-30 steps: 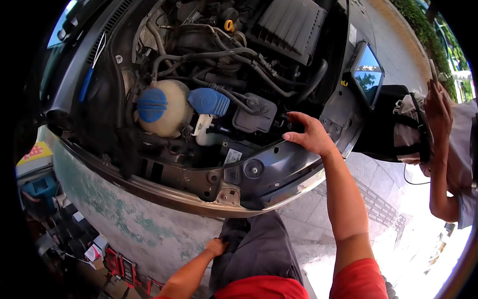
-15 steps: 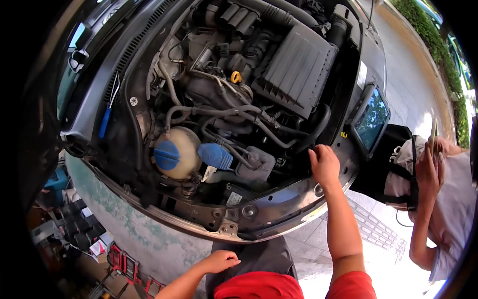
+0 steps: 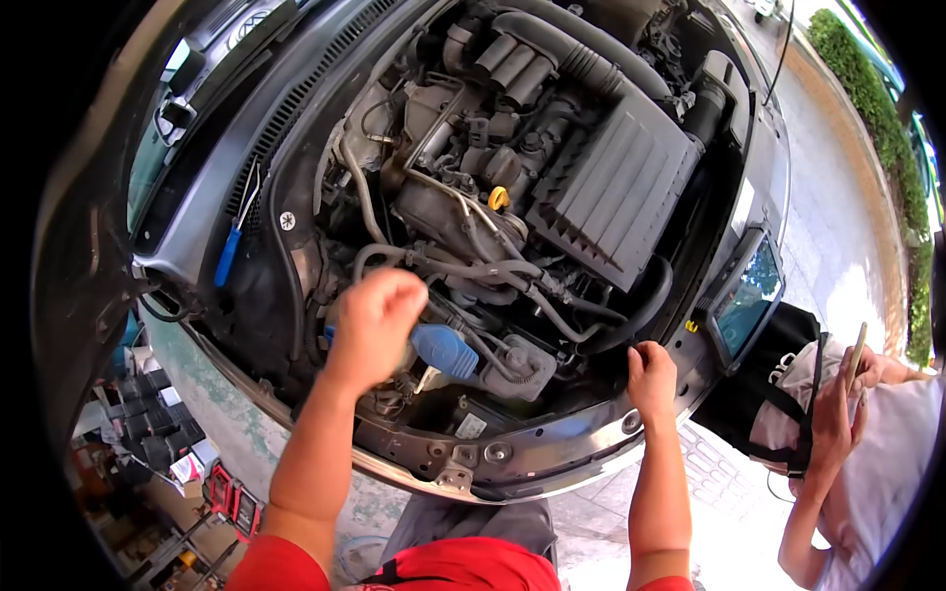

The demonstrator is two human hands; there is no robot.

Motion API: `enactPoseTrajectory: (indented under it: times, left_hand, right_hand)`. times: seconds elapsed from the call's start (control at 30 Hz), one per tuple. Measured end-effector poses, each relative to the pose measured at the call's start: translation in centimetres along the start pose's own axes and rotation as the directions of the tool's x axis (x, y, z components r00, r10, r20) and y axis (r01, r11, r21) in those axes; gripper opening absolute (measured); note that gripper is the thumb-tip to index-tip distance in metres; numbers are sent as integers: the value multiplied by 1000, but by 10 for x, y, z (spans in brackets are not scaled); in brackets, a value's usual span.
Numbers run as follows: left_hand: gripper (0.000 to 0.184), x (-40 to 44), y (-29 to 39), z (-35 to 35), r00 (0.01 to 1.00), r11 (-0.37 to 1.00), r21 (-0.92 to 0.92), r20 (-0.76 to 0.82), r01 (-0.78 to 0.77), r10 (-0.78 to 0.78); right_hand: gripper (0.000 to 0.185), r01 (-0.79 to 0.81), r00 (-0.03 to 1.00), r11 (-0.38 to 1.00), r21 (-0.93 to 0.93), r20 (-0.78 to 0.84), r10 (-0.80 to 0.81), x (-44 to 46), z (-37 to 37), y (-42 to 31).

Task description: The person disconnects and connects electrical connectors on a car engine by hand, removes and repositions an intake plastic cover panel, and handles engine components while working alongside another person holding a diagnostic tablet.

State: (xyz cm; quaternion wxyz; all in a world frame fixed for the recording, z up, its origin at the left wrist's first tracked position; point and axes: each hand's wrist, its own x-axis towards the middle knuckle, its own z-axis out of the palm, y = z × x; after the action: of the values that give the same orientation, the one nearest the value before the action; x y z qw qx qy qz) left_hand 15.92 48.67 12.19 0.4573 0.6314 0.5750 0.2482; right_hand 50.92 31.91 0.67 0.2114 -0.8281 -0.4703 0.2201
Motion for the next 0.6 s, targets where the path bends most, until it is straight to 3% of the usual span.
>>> enactPoseTrajectory:
  times: [0.1, 0.17, 0.27, 0.3, 0.43, 0.6]
  left_hand:
    - [11, 71, 6, -12, 963, 959, 224, -165, -175, 215]
    - [14, 115, -6, -16, 928, 915, 314, -189, -252, 320]
    - [14, 171, -15, -18, 901, 846, 444, -167, -293, 400]
    - [14, 189, -19, -17, 905, 824, 486, -139, -292, 403]
    - [14, 242, -30, -11, 900, 708, 623, -15, -333, 436]
    - [15, 288, -40, 11, 890, 601, 681, 176, -418, 420]
  right_hand:
    - [16, -119, 993, 985, 127, 31, 115, 13, -1, -26]
    - [16, -90, 996, 985, 150, 40, 85, 32, 3, -58]
    - [16, 172, 985, 972, 160, -19, -171, 76, 18, -109]
    - [16, 272, 962, 951, 145, -38, -269, 94, 22, -128]
    - [17, 347, 937, 927, 144, -4, -350, 165, 36, -200]
    - [16, 453, 889, 891, 2, 64, -452, 241, 70, -260]
